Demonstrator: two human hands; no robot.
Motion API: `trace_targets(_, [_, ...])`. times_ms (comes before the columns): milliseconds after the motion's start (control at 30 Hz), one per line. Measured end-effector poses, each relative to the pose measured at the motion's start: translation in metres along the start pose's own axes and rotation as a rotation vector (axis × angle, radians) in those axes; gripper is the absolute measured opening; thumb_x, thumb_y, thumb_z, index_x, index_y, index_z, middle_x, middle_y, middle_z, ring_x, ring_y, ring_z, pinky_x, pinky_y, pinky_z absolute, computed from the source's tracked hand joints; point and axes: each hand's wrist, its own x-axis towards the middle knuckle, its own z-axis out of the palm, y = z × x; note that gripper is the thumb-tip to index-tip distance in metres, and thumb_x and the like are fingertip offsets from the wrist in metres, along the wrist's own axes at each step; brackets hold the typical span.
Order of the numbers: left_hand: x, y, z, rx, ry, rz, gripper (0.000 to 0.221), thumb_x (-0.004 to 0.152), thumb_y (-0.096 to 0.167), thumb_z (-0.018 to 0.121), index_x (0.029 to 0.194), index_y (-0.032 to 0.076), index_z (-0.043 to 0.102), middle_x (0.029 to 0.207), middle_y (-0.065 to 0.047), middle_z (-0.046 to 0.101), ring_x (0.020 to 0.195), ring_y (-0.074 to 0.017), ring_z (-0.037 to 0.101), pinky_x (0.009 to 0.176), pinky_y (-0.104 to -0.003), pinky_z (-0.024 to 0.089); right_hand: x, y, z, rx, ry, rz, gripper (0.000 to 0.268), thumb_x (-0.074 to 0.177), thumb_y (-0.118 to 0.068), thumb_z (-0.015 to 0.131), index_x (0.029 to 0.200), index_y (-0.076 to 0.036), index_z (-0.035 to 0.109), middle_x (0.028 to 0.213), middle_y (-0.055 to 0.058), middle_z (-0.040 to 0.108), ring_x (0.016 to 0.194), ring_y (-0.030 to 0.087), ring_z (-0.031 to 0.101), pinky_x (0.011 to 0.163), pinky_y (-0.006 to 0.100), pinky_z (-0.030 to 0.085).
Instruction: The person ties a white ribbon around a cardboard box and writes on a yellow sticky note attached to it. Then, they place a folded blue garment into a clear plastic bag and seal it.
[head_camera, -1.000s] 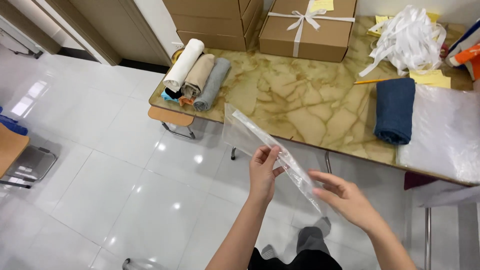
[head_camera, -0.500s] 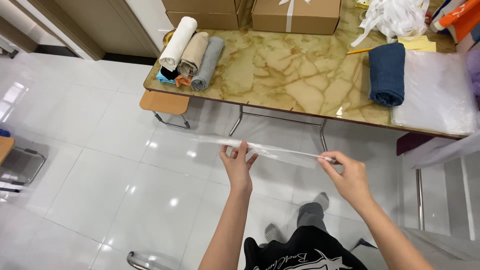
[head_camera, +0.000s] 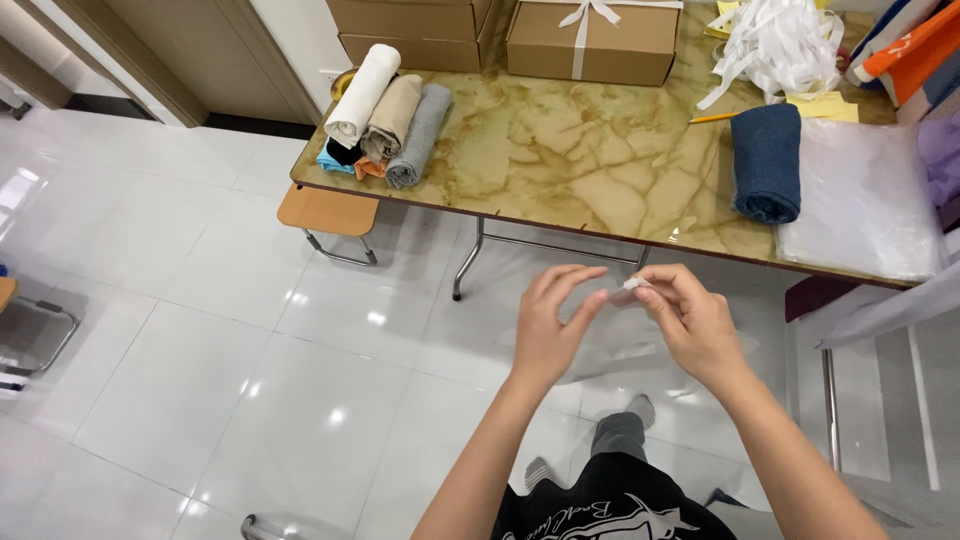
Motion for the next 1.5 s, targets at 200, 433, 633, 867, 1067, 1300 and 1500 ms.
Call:
trace_targets(200, [0.01, 0.017, 0.026, 0.161, -0.025, 0.134, 0.012, 0.103, 0.034, 0.073, 0.102, 0.022, 0.071, 0.091, 0.007, 0.067, 0.09, -0.015, 0.072, 0.085, -0.031, 0.059, 0.008, 0.023, -0.017, -0.105, 0.011, -0.073, 0.007, 0.104, -0.014, 0.071, 0.11, -0.014, 0.075, 0.094, 0.007, 0.085, 0.094, 0.021, 0.081, 0.088, 0.038, 0.061])
trace_targets(433, [0.019, 0.033, 0.033, 0.225, -0.086, 0.182, 0.019, 0.111, 0.036, 0.06, 0.102, 0.02, 0.066, 0.082, 0.004, 0.062, 0.081, -0.0172, 0.069, 0.076, -0.032, 0.059, 0.012, 0.022, -0.026, -0.1, 0.006, -0.076, 0.011, 0.107, -0.016, 0.066, 0.106, -0.011, 0.077, 0.085, 0.01, 0.081, 0.085, 0.025, 0.079, 0.082, 0.041, 0.062])
trace_targets(633, [0.024, 0.033, 0.033, 0.139, -0.151, 0.189, 0.021, 0.114, 0.031, 0.056, 0.101, 0.019, 0.066, 0.086, -0.001, 0.062, 0.089, -0.0253, 0.071, 0.083, -0.037, 0.06, 0.008, 0.019, -0.02, 0.013, 0.03, -0.029, 0.015, 0.11, -0.018, 0.063, 0.104, -0.009, 0.073, 0.082, 0.01, 0.076, 0.082, 0.023, 0.074, 0.082, 0.042, 0.062])
trace_targets(867, [0.011, 0.002, 0.035, 0.213, -0.065, 0.226, 0.021, 0.11, 0.031, 0.062, 0.095, 0.019, 0.069, 0.08, 0.003, 0.064, 0.084, -0.019, 0.07, 0.08, -0.031, 0.058, 0.011, 0.014, -0.011, 0.197, 0.141, -0.041, 0.012, 0.111, -0.012, 0.063, 0.106, -0.006, 0.073, 0.088, 0.01, 0.073, 0.088, 0.017, 0.065, 0.086, 0.036, 0.057])
trace_targets(1067, [-0.03, -0.066, 0.005, 0.428, -0.018, 0.295, 0.017, 0.108, 0.029, 0.066, 0.095, 0.019, 0.071, 0.083, 0.003, 0.066, 0.09, -0.0185, 0.069, 0.08, -0.031, 0.056, 0.03, 0.04, -0.034, 0.203, 0.241, -0.013, 0.008, 0.116, -0.008, 0.06, 0.115, -0.005, 0.068, 0.091, 0.002, 0.06, 0.092, 0.012, 0.052, 0.087, 0.029, 0.048])
trace_targets(1300, [-0.1, -0.137, -0.062, 0.665, 0.01, 0.263, 0.007, 0.104, 0.015, 0.069, 0.098, 0.016, 0.066, 0.105, 0.002, 0.069, 0.091, -0.0222, 0.059, 0.076, -0.037, 0.049, 0.046, 0.105, -0.07, 0.065, 0.385, 0.137, 0.007, 0.12, -0.018, 0.059, 0.117, -0.015, 0.064, 0.103, -0.006, 0.062, 0.093, 0.004, 0.054, 0.089, 0.022, 0.044])
trace_targets(1500, [-0.108, -0.139, -0.072, 0.721, -0.013, 0.257, 0.007, 0.1, 0.01, 0.071, 0.097, 0.013, 0.066, 0.113, -0.001, 0.068, 0.093, -0.0206, 0.062, 0.08, -0.039, 0.049, 0.045, 0.078, -0.07, 0.217, 0.28, 0.076, 0.012, 0.123, -0.024, 0.056, 0.115, -0.015, 0.056, 0.114, 0.005, 0.07, 0.108, 0.013, 0.066, 0.102, 0.028, 0.052])
